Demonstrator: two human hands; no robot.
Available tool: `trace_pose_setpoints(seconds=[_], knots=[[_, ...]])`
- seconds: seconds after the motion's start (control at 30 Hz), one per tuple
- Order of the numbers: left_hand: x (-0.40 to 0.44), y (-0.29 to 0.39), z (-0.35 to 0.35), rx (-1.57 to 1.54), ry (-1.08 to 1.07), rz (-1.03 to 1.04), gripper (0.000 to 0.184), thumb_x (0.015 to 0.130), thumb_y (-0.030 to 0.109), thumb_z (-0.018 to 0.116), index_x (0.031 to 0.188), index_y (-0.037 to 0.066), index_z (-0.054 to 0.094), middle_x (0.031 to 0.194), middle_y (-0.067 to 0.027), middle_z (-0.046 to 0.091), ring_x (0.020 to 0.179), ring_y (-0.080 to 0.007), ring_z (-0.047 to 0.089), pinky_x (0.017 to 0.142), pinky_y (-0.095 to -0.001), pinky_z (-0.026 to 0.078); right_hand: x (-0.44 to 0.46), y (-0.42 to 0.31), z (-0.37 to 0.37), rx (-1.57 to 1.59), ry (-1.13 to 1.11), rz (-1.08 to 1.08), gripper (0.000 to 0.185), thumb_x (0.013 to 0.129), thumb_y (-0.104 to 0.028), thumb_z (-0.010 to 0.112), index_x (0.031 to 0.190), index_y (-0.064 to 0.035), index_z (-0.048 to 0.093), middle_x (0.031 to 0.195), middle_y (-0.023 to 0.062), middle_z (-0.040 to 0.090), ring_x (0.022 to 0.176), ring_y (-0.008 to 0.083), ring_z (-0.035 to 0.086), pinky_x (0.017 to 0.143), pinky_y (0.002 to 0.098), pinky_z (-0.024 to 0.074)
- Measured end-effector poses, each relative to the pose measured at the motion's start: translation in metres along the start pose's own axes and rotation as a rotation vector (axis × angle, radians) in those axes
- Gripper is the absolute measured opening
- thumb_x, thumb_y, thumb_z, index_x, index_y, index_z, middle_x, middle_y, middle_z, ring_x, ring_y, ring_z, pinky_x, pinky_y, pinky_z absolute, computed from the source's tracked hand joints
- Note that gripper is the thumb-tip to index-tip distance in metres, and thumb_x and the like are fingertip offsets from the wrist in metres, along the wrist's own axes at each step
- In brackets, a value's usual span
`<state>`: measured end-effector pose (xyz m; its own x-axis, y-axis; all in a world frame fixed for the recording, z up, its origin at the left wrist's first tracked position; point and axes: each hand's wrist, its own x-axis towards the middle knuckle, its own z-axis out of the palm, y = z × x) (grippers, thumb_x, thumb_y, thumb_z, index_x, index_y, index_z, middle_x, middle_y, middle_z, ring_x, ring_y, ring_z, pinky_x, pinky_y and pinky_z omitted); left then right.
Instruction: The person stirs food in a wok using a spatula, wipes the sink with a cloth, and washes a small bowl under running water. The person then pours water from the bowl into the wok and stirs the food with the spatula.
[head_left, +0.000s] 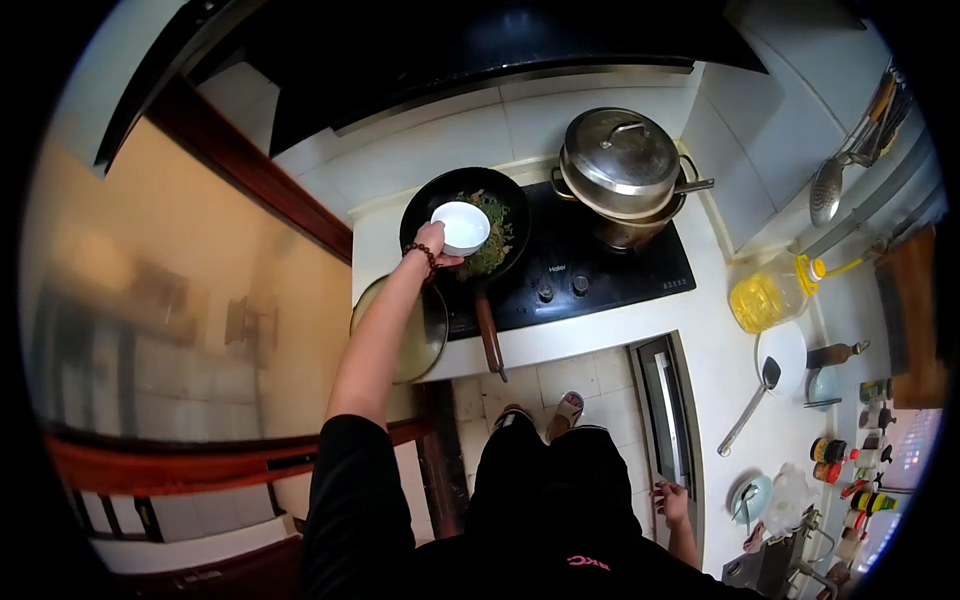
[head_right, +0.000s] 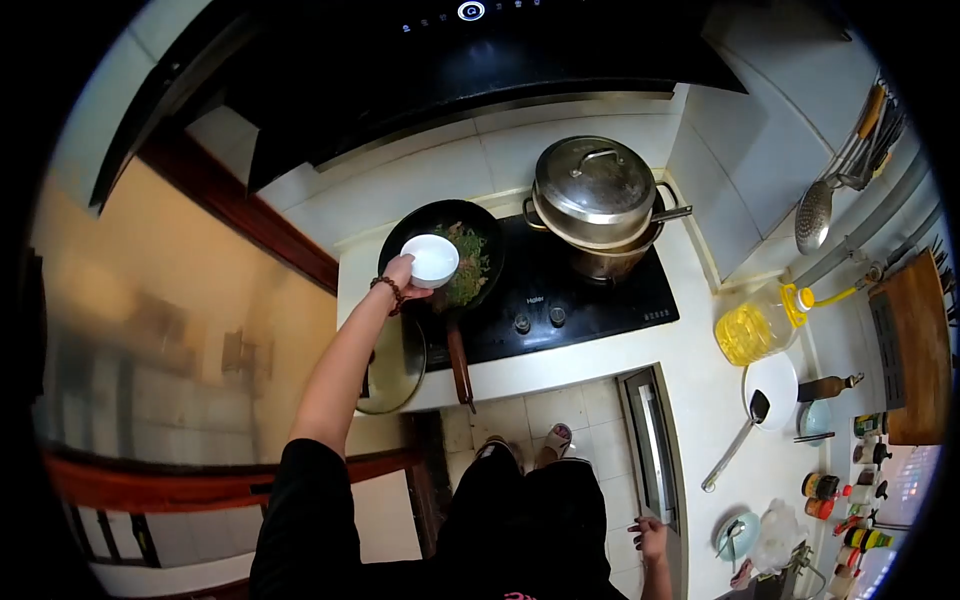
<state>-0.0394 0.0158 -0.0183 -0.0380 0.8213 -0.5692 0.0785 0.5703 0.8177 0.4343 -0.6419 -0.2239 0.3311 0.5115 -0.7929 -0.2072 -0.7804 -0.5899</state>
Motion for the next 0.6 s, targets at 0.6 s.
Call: trace_pose_setpoints(seconds=[0.6], knots=[[0.111, 0.022, 0.038, 1.284, 0.203, 0.402, 0.046, 0.097, 0.017, 0.046, 0.139, -0.002, 0.046, 0.125, -0.0344, 0.06, 0.115, -0.0463, 0.063, 0.095, -0.0536, 0.054, -0.094, 0.059, 0.158, 0.091, 0.246, 0.268, 0.026, 0.1, -0.022, 0.061, 0.105, 0.0022, 0.067, 0.077, 0.0133, 0.073, 0.043, 0.0124, 0.051, 0.037, 0.0282, 0.0373]])
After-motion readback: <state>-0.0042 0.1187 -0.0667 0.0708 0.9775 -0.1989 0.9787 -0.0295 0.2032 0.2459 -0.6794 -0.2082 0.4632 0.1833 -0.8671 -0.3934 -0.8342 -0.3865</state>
